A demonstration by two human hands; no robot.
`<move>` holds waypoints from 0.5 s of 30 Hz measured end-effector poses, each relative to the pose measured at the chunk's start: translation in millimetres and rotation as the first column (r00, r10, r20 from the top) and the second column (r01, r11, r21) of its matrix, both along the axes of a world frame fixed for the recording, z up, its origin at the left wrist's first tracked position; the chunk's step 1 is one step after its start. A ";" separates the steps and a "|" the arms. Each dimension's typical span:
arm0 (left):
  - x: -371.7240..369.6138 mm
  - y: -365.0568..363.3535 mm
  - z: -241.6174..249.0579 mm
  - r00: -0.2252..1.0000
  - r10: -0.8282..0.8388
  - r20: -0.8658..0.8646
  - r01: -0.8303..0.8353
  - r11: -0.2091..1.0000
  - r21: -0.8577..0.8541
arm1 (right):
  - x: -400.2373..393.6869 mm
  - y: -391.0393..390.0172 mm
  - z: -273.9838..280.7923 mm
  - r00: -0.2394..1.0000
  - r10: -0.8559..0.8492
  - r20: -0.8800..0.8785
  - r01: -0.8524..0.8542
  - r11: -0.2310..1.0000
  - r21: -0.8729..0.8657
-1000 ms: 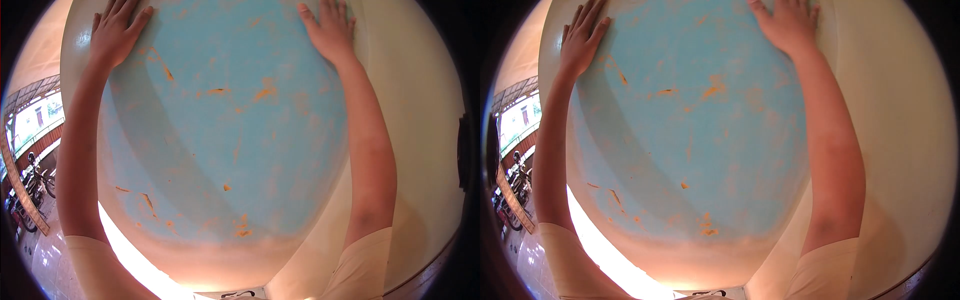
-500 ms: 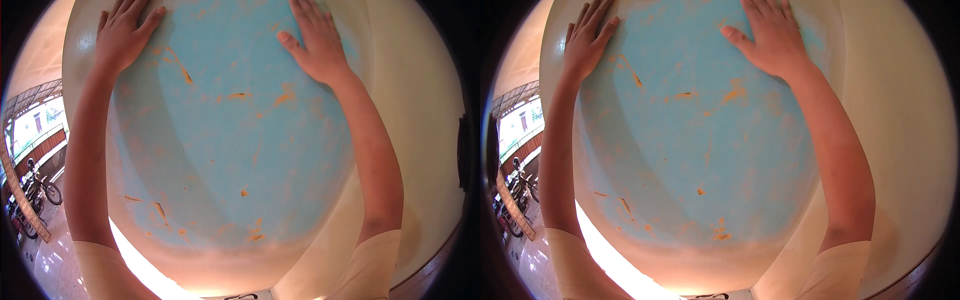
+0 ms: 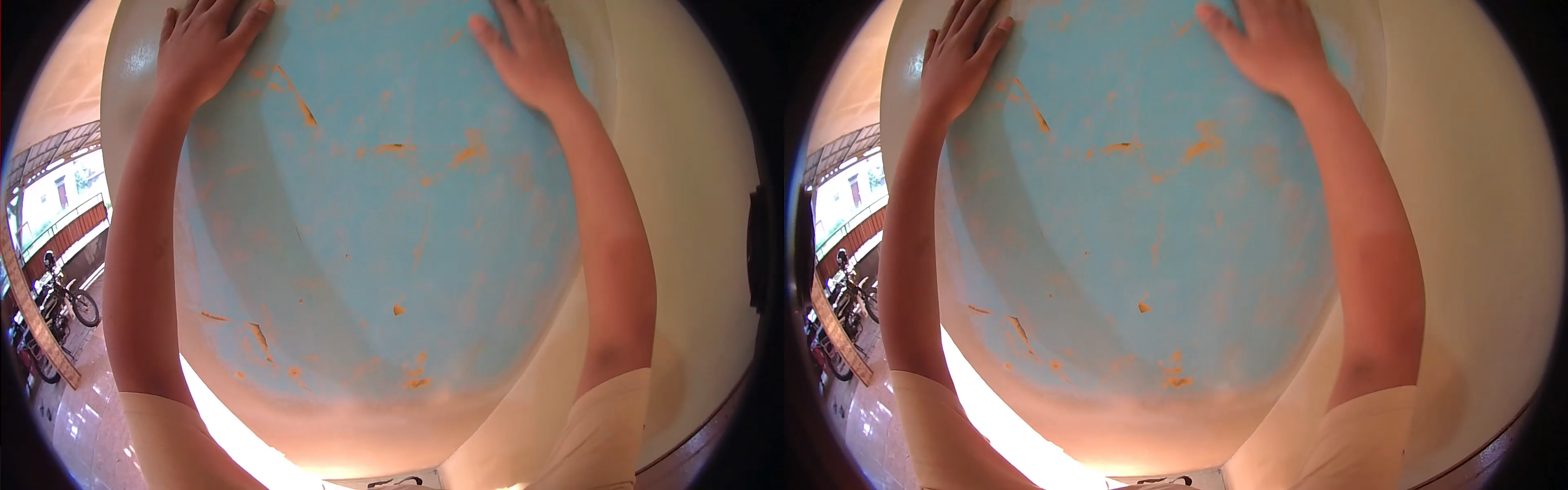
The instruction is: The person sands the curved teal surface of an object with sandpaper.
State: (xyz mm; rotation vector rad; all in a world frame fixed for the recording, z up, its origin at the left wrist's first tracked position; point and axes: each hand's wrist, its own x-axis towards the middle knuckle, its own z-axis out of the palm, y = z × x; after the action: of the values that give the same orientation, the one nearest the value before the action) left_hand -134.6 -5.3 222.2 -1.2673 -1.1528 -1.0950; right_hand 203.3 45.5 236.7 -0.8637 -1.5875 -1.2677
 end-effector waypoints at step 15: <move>-6.0 3.1 5.3 0.999 0.043 0.015 -0.043 0.999 -0.018 | -44.3 -5.7 -16.2 0.994 0.055 0.096 -0.058 0.998 0.026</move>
State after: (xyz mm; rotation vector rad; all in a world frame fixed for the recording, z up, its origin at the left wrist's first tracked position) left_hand -140.5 -2.2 227.5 -1.2444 -1.1987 -1.0669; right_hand 159.0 39.7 220.4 -0.7451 -1.6534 -1.3046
